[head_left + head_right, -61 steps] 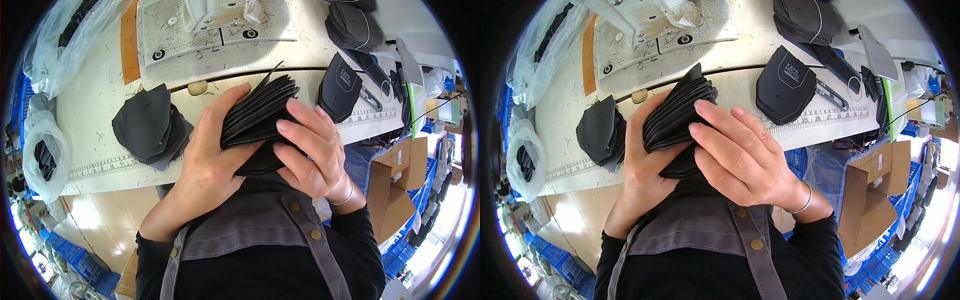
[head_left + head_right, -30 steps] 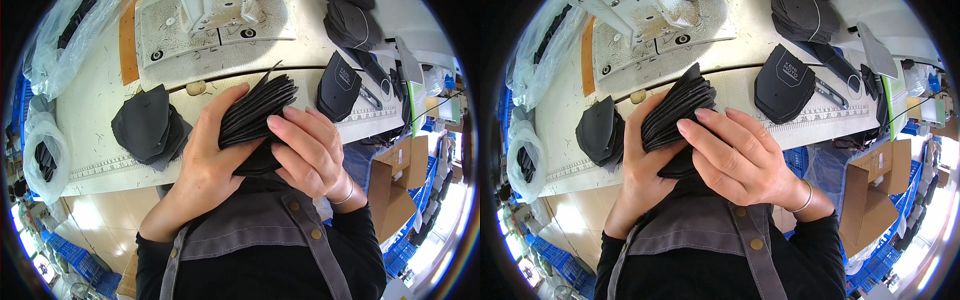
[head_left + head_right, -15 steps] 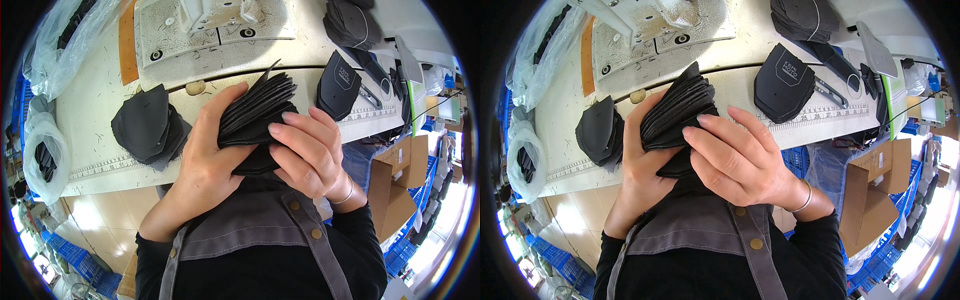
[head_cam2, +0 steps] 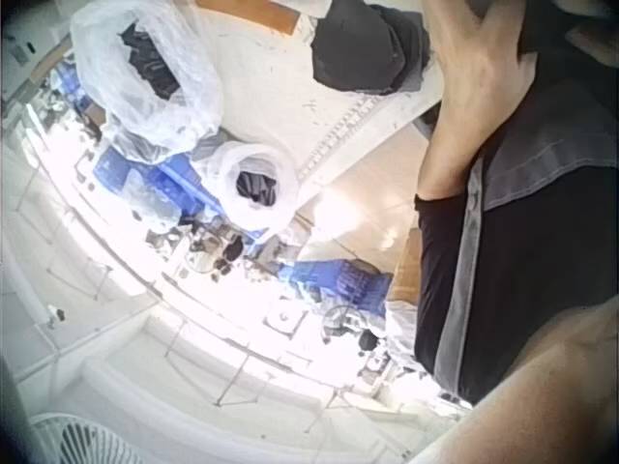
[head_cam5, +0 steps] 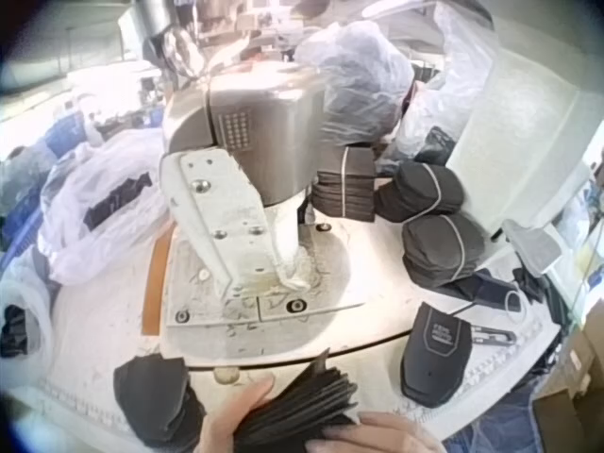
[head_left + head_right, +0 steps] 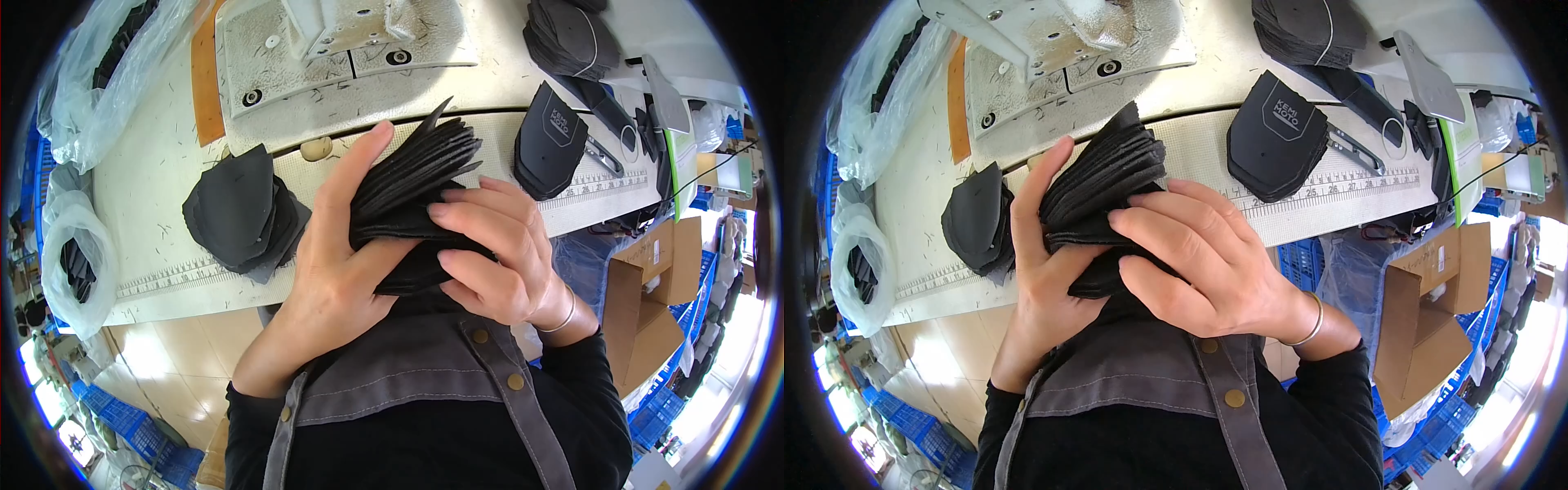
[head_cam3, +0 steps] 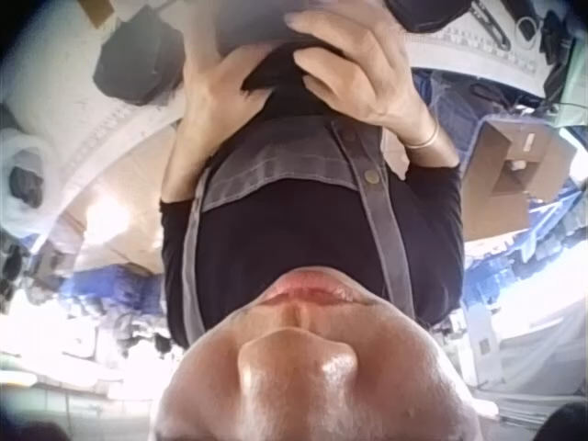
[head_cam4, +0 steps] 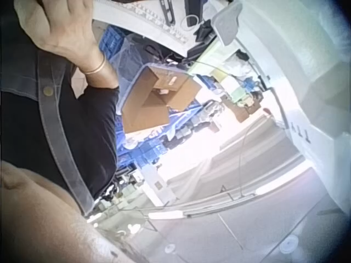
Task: Counting and organizing stacks of black fabric shoe components at a manufacturing workstation.
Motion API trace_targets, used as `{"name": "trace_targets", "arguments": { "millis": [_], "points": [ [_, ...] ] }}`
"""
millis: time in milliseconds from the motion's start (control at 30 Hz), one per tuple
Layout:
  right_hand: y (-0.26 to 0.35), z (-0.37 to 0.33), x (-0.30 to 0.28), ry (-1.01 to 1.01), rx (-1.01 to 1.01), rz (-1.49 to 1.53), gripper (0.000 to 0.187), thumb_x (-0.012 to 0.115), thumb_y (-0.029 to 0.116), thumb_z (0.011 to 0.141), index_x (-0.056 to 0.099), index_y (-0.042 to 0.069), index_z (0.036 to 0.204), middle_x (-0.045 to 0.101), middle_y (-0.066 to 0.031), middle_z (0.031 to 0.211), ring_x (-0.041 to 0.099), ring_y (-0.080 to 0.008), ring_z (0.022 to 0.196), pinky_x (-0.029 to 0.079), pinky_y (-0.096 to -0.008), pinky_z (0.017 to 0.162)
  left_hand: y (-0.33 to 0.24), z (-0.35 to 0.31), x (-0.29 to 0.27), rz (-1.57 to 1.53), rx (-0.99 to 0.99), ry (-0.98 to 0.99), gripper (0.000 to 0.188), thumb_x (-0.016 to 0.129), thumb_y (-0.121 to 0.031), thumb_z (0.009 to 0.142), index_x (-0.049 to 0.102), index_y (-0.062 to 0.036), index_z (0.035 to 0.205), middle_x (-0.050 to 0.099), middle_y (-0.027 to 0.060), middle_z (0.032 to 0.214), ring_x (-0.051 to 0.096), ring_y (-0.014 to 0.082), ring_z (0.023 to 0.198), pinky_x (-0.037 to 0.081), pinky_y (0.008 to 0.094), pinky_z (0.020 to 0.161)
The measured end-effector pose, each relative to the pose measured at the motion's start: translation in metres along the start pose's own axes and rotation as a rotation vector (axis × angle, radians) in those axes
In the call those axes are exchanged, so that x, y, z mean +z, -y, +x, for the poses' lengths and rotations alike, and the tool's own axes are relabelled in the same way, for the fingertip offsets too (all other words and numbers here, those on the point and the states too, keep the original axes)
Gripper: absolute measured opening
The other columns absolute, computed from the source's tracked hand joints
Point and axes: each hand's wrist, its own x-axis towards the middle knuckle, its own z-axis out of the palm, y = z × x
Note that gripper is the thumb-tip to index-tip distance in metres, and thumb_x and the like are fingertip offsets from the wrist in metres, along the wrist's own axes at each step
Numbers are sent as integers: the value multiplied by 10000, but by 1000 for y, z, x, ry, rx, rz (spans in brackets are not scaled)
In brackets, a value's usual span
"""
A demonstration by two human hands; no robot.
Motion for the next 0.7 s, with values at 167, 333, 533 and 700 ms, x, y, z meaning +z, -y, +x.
{"name": "trace_targets", "arguments": {
  "millis": [167,333,533,700],
  "points": [
    [-1,4,3,-8,33,16,404,667,59,671,627,-6,1067,595,-140,1019,618,-289,885,547,-394,780,1,2,-3,34,19,26,248,752,-5,587,689,12,826,333,293,1435,502,430,1221,496,415,928],
    [-1,11,-4,70,53,12,468,665,27,656,613,-59,1113,579,-130,1001,605,-273,840,541,-373,739,1,1,-4,51,26,45,250,739,17,573,661,25,810,319,306,1439,465,434,1261,487,418,939],
    [-8,13,-5,119,77,11,497,652,26,660,585,-60,1145,577,-142,993,602,-279,822,526,-356,718,1,0,-9,-74,-41,69,354,739,6,637,551,-44,932,144,300,1513,346,446,1347,354,458,1067],
    [-5,15,-5,138,77,39,451,648,61,658,591,-23,1098,584,-130,1004,597,-290,860,515,-378,747,13,-4,11,-436,73,-210,507,694,127,613,524,-56,1053,113,338,1489,499,457,1201,491,437,930]
  ]
}}
